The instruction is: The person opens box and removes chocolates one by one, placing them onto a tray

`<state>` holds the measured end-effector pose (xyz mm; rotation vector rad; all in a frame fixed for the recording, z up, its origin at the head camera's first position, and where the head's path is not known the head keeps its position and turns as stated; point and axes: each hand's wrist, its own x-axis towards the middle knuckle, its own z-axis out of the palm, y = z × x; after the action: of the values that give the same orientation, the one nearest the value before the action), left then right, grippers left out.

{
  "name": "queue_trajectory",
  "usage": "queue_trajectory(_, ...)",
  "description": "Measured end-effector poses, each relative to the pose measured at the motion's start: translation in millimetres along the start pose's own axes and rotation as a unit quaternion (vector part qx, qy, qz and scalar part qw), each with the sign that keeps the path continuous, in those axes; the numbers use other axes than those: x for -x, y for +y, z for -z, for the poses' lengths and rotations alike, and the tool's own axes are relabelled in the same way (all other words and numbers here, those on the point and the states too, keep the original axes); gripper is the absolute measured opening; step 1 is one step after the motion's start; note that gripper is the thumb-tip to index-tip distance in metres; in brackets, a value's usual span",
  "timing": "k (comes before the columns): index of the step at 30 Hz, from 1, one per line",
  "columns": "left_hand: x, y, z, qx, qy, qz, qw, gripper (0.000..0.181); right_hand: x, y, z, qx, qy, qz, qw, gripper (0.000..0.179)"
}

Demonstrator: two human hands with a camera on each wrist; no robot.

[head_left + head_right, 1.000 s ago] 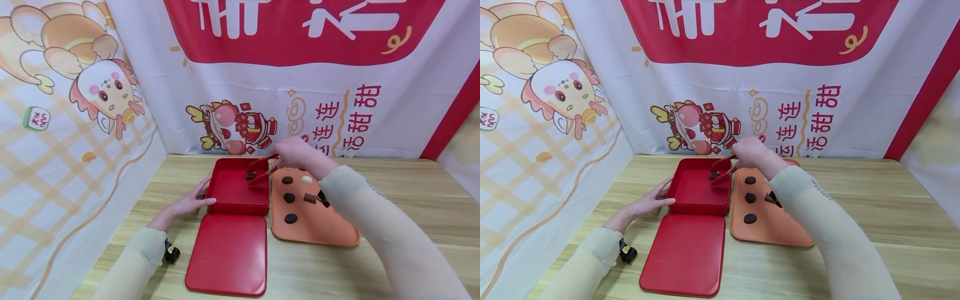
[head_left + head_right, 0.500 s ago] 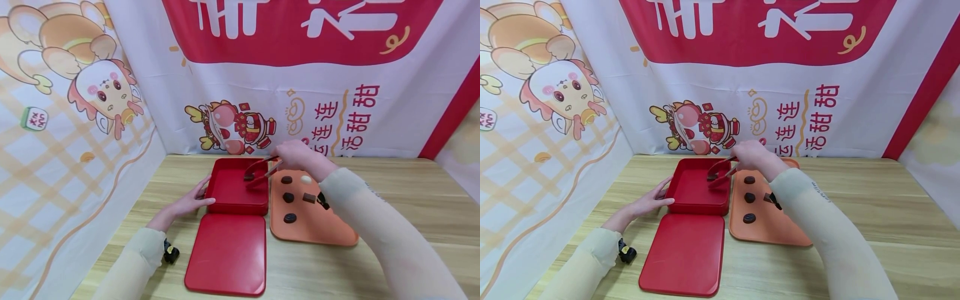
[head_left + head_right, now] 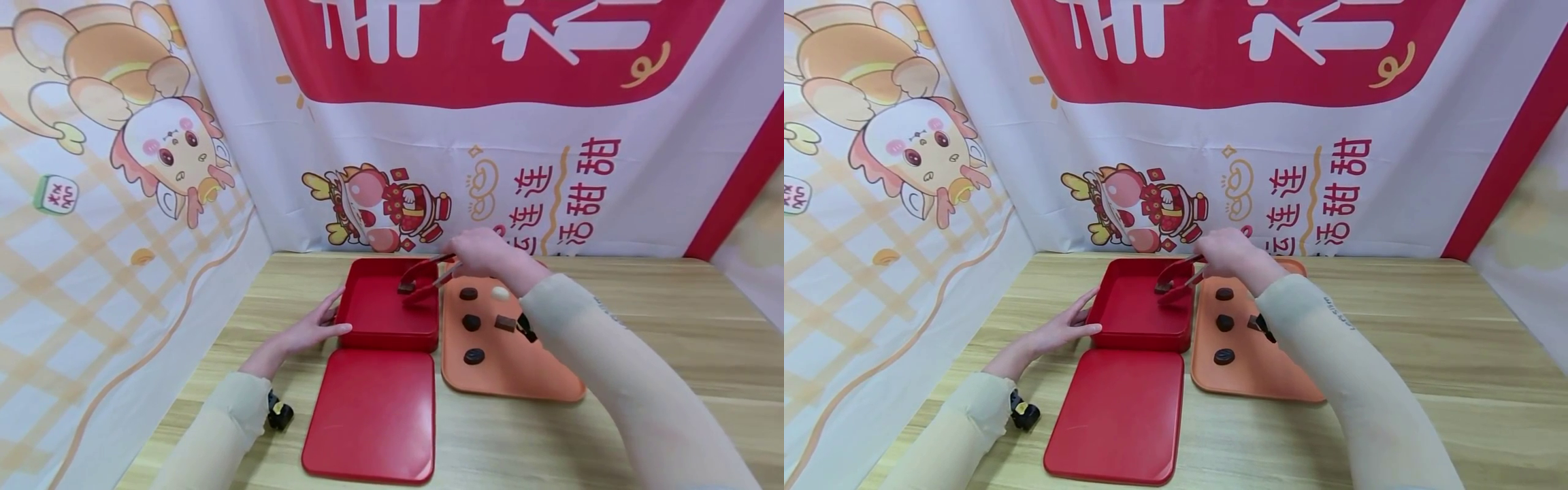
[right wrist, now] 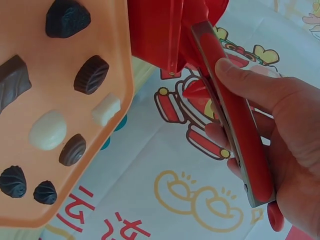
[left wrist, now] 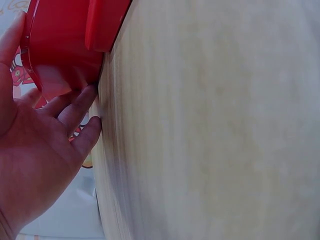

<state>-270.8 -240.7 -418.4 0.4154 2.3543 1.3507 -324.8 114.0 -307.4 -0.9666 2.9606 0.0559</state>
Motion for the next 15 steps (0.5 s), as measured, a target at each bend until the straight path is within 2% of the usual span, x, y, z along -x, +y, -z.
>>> queue_trajectory(3,4.5,8.1,0.5,0.001,-0.003,0.009,1.0,0.088,0.0,0.8,-2.0,-0.008,-0.005,0.001,1.0,0.036)
queue_trajectory(10,-4.4,-14.0,1.4,-0.004,0.006,0.008,0.9999,0.089,0.3,1.4,-3.0,-0.013,0.007,0.006,0.9999,0.038)
queue_trajectory(15,-7.8,-16.4,2.9,-0.013,0.011,-0.003,0.9998,0.088,-1.0,4.2,-1.3,-0.016,0.005,0.0,0.9999,0.036)
